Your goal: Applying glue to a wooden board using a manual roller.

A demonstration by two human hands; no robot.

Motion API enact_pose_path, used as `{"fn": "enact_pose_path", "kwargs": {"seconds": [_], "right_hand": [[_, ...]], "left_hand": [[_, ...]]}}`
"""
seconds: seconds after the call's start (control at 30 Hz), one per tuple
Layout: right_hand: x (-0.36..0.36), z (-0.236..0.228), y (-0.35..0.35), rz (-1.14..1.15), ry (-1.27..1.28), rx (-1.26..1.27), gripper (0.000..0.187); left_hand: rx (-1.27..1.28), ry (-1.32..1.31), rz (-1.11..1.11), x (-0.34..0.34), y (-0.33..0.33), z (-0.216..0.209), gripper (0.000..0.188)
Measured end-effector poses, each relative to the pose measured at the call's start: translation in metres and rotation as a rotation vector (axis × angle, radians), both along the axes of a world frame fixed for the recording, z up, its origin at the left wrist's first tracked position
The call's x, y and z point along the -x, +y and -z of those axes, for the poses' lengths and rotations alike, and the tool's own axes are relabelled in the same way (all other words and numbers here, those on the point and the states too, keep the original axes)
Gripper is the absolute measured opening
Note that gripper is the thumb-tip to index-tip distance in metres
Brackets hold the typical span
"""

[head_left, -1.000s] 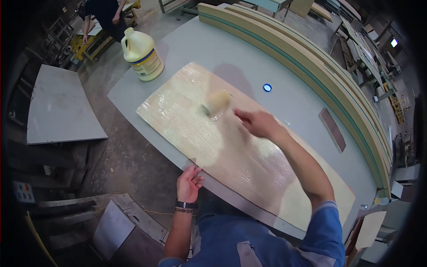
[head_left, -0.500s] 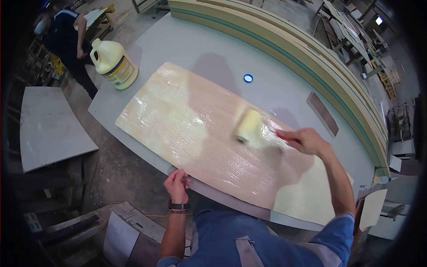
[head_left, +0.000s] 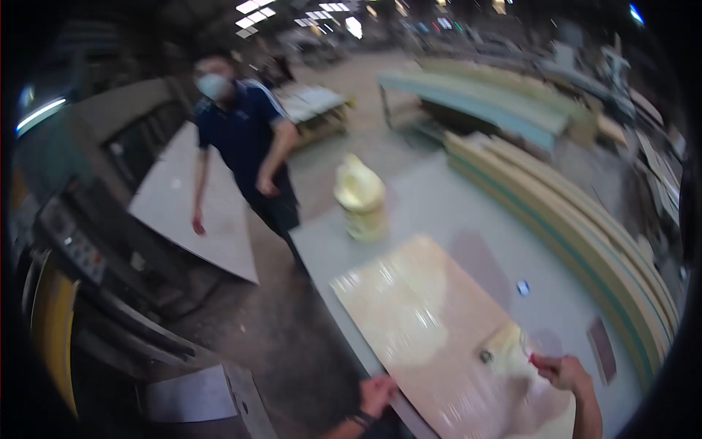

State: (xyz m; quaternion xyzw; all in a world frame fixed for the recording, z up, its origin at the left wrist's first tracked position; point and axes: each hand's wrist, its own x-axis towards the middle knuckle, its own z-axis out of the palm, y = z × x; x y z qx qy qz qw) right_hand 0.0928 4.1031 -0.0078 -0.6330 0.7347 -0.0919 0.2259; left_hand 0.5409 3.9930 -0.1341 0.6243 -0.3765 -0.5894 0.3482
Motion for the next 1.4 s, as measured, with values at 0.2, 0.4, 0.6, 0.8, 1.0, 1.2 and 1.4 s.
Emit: {"fn": "enact_pose_path", "kwargs": {"seconds": [0.2, 0.4, 0.6, 0.8, 1.0, 1.2, 1.4], "right_hand": [[-0.063, -0.023, -0.138, -0.093, 0.057, -0.093, 0.04], [-0.083, -0.04, -0.152, -0.067, 0.036, -0.063, 0.042], [-0.067, -0.027, -0.083, -0.066, 0.008, -0.022, 0.044], [-0.11, -0.027, -0.068, -0.178, -0.027, -0.04, 0.044], [-0.186, -0.008, -0.164, -0.278, 0.017, -0.011, 0.047], [-0.262, 0.006, -0.264, -0.266, -0.115, 0.095, 0.041], [-0.31, 0.006, -0.299, -0.286, 0.034, 0.036, 0.041]], "left_hand": [[-0.009, 0.192, -0.094, 0.004, 0.002, 0.023, 0.015], [-0.015, 0.133, -0.011, 0.003, -0.013, 0.008, 0.017], [-0.059, 0.161, -0.04, 0.007, -0.015, 0.005, 0.02], [-0.027, 0.124, 0.023, 0.011, -0.014, 0.004, 0.024], [0.008, 0.181, 0.007, 0.007, -0.014, -0.009, 0.023], [0.001, 0.127, 0.064, 0.01, -0.01, -0.017, 0.025], [-0.018, 0.062, 0.094, 0.015, -0.015, -0.011, 0.023]]}}
